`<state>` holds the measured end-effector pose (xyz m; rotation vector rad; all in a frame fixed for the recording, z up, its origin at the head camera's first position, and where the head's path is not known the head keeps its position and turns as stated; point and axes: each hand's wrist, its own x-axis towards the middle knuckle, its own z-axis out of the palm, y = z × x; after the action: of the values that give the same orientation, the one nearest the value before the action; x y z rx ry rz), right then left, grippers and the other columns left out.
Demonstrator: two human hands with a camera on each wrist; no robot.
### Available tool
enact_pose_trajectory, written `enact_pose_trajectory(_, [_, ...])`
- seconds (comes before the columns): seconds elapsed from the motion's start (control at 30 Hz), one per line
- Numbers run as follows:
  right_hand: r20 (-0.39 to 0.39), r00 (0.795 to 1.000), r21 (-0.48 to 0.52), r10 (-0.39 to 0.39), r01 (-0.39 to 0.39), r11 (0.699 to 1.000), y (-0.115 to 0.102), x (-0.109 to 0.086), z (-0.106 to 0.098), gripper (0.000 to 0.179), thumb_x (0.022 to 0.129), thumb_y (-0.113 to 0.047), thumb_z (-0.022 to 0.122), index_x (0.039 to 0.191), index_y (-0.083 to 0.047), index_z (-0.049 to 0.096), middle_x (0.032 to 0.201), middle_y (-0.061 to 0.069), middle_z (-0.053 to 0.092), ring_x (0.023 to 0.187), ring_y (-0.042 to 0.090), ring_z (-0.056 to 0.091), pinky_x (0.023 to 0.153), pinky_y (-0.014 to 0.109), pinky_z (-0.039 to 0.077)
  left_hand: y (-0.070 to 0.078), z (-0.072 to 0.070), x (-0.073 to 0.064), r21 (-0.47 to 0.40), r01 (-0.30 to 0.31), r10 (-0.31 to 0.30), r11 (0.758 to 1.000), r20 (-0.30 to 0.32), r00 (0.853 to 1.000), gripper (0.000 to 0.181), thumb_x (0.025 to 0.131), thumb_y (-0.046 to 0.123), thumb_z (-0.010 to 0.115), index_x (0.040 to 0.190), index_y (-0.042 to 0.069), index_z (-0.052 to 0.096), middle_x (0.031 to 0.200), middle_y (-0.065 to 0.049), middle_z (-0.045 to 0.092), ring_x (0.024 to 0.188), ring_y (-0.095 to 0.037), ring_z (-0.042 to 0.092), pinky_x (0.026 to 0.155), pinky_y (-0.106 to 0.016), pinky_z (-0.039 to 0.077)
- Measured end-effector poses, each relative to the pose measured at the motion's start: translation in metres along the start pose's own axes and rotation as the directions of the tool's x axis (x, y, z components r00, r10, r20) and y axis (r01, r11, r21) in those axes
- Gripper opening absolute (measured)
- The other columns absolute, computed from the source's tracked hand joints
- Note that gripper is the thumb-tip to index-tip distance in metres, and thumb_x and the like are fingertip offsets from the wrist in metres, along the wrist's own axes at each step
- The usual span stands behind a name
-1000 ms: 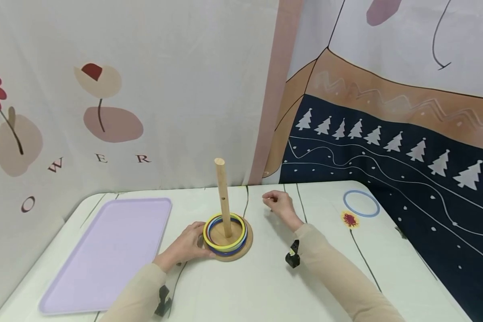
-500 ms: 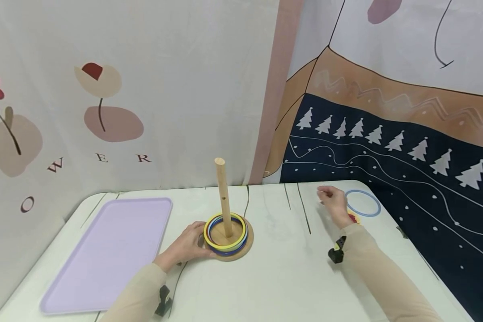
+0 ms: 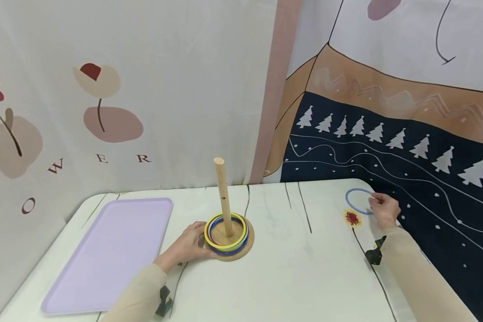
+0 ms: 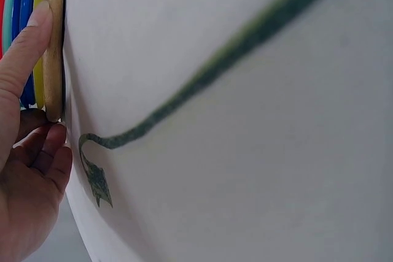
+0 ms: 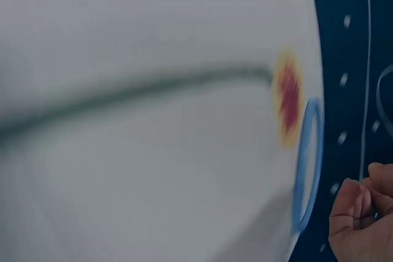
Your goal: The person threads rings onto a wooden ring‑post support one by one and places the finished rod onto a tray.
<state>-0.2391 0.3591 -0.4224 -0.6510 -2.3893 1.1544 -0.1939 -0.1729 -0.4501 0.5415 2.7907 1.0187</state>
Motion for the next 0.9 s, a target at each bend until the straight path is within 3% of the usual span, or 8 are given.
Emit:
enact_pose_trajectory(0.1, [-0.038,0.999,-0.025,0.002,-0.003,1.000,0.012,0.006,-0.007,0.031,0.090,-0.005,0.052,0.114,0.013,0.058,0.103,0.032,0.055,0.090,0.030,0.045,0.086,0.041,0.034,0.000,0.000,0.000,-0.002,-0.002,0.002,1.000,0.001,1.000,0.083,0.063,0.040,0.085,0.133,0.009,0.053,0.136,-0.015,0.047,0.128,-0.038,0.039,0.107,-0.061,0.030])
enact_pose_trajectory(0.2, [-0.035,0.999,-0.040,0.015,-0.017,0.999,0.022,0.011,-0.010,0.032,0.090,-0.003,0.051,0.116,0.016,0.055,0.109,0.035,0.053,0.106,0.042,0.041,0.100,0.052,0.026,0.001,0.000,0.000,-0.006,-0.003,0.003,1.000,0.003,1.000,0.082,0.063,0.039,0.085,0.133,0.009,0.053,0.136,-0.015,0.047,0.128,-0.038,0.039,0.106,-0.061,0.030])
enact_pose_trajectory(0.5, [0.022,0.995,-0.099,0.099,-0.096,0.990,0.036,0.015,-0.013,0.034,0.090,-0.007,0.049,0.116,0.015,0.053,0.115,0.035,0.050,0.118,0.048,0.033,0.103,0.055,0.027,0.002,0.000,-0.001,-0.011,0.018,-0.018,1.000,0.006,1.000,0.083,0.063,0.038,0.086,0.133,0.009,0.053,0.136,-0.015,0.047,0.128,-0.038,0.039,0.107,-0.060,0.030])
enact_pose_trajectory(0.9, [0.054,0.996,-0.198,0.072,-0.060,0.978,0.033,0.021,-0.008,0.035,0.087,-0.005,0.054,0.114,0.018,0.054,0.114,0.035,0.054,0.107,0.049,0.045,0.098,0.058,0.035,0.003,0.001,-0.003,-0.001,0.011,-0.011,1.000,-0.005,1.000,0.082,0.063,0.039,0.085,0.132,0.008,0.053,0.136,-0.016,0.047,0.128,-0.039,0.039,0.106,-0.062,0.030])
